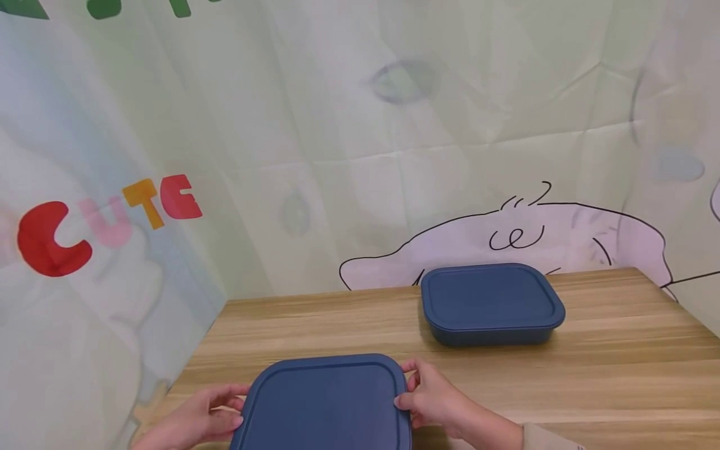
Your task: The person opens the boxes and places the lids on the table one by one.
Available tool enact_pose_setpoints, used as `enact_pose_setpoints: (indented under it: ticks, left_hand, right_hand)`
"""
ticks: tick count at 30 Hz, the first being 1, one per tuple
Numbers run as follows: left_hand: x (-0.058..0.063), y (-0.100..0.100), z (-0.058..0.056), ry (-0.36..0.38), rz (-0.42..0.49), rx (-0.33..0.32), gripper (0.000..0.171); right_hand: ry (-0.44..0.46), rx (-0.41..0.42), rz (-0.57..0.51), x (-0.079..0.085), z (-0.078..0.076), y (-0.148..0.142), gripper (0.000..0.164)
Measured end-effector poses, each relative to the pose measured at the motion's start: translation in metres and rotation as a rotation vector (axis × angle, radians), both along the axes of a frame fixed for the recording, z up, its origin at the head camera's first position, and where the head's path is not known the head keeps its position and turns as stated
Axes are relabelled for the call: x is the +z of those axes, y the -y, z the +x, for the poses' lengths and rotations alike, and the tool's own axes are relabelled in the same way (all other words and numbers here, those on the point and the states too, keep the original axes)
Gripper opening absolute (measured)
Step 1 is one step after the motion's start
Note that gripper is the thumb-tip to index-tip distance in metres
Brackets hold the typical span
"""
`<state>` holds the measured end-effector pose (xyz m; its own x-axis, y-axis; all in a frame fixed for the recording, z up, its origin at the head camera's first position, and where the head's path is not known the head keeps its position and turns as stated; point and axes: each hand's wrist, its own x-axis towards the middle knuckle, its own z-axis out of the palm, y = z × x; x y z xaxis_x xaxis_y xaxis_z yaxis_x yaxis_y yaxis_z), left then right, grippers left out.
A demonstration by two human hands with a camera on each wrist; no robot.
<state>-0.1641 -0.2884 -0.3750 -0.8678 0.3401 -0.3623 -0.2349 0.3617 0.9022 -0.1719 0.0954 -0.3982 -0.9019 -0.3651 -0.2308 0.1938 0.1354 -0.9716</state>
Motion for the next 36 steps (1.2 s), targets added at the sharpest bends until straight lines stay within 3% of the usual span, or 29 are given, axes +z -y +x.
enact_pose_setpoints:
  ticks: [21,36]
  left_hand:
    - [0.0011,0.0010,0.0016,0.035,0.047,0.002,0.054]
    - [0.0060,0.0028,0.0040,0.054,0.134,-0.017,0.067]
  right_hand:
    - [0.003,0.014,-0.030,-0.0014,0.0002,-0.0022,0.050]
    - [0.022,0.017,-0.080,0.0084,-0.0031,-0.0052,0.055]
